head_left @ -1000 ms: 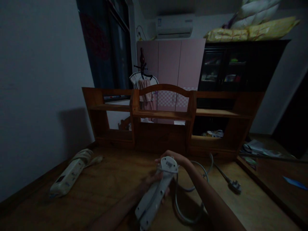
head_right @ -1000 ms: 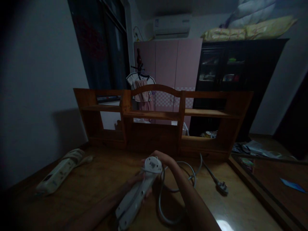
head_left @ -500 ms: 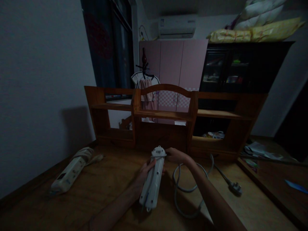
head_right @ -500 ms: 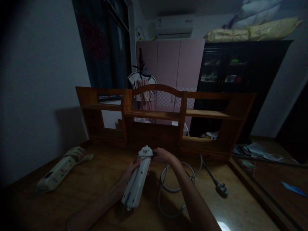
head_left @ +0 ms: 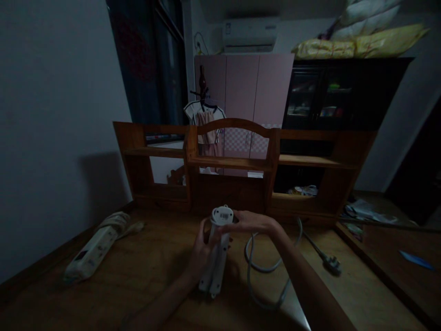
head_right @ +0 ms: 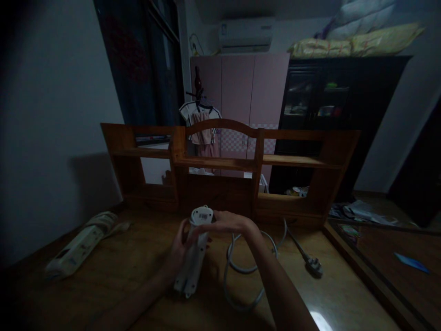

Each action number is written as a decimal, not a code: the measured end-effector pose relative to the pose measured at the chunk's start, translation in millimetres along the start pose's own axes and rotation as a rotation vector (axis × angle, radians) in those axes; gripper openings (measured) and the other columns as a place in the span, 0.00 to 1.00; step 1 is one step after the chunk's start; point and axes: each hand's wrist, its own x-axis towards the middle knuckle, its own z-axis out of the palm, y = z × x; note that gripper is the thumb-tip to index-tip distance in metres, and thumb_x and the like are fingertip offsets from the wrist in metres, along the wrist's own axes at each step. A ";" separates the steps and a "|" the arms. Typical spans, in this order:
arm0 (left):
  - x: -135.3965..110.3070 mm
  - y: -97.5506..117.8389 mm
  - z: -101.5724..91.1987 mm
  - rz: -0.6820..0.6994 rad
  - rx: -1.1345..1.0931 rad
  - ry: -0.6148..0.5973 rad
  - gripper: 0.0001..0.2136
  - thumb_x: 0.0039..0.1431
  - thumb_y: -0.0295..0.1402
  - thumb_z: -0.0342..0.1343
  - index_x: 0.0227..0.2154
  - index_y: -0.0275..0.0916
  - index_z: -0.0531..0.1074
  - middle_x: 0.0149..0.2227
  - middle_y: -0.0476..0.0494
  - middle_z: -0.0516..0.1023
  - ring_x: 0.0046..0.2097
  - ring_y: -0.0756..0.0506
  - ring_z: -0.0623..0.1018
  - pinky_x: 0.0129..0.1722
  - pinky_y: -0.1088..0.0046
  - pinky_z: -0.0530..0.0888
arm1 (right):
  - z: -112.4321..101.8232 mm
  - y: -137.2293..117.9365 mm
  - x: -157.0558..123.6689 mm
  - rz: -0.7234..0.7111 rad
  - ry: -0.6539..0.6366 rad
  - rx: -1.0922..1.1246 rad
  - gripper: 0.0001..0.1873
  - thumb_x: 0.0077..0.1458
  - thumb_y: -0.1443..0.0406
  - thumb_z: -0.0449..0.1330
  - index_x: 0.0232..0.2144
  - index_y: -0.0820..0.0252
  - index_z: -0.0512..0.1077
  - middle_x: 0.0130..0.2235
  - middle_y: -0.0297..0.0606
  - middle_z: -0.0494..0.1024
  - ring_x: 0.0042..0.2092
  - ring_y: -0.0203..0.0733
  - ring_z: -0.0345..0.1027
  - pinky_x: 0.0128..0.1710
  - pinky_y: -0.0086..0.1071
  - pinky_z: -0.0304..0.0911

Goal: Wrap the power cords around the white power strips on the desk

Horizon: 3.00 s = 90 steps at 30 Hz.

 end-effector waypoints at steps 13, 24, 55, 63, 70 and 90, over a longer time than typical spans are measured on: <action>-4.9 8.8 0.9 0.281 0.324 0.127 0.29 0.57 0.42 0.55 0.59 0.43 0.56 0.55 0.38 0.69 0.56 0.37 0.69 0.52 0.61 0.68 | 11.2 9.1 11.1 0.026 0.136 -0.116 0.30 0.47 0.42 0.58 0.34 0.63 0.75 0.28 0.34 0.75 0.29 0.38 0.67 0.25 0.26 0.55; -4.3 -0.2 -0.2 0.261 0.343 0.176 0.27 0.60 0.43 0.51 0.60 0.43 0.55 0.59 0.41 0.64 0.60 0.42 0.64 0.56 0.69 0.63 | 18.1 -0.8 12.6 -0.002 0.172 -0.152 0.33 0.50 0.39 0.53 0.39 0.62 0.73 0.31 0.37 0.77 0.31 0.40 0.69 0.26 0.26 0.55; -3.4 -9.9 -4.1 -0.113 0.039 0.066 0.28 0.53 0.50 0.55 0.53 0.40 0.62 0.40 0.38 0.79 0.36 0.40 0.80 0.34 0.66 0.75 | 16.0 -13.5 4.9 0.087 0.243 -0.238 0.33 0.49 0.38 0.53 0.34 0.62 0.74 0.29 0.41 0.76 0.31 0.43 0.70 0.28 0.27 0.55; -8.5 -7.5 -0.4 -0.152 -0.017 -0.174 0.28 0.50 0.44 0.60 0.52 0.37 0.63 0.36 0.37 0.78 0.33 0.42 0.79 0.35 0.62 0.76 | 9.6 4.7 8.7 0.066 0.256 -0.263 0.34 0.51 0.38 0.50 0.30 0.63 0.75 0.27 0.41 0.75 0.30 0.42 0.69 0.28 0.28 0.56; -6.2 -9.5 -0.2 -0.174 0.029 -0.093 0.23 0.49 0.42 0.62 0.46 0.37 0.66 0.33 0.42 0.77 0.30 0.47 0.77 0.28 0.73 0.73 | 11.3 18.3 16.2 0.095 0.212 -0.170 0.34 0.52 0.38 0.50 0.27 0.63 0.75 0.26 0.38 0.74 0.30 0.41 0.69 0.26 0.27 0.54; -10.2 7.7 7.2 -0.068 0.090 -0.068 0.38 0.50 0.42 0.60 0.61 0.41 0.50 0.32 0.44 0.77 0.30 0.45 0.78 0.30 0.70 0.74 | 21.5 4.2 19.6 0.256 0.320 -0.156 0.35 0.47 0.36 0.52 0.32 0.61 0.77 0.33 0.44 0.77 0.37 0.49 0.70 0.31 0.30 0.58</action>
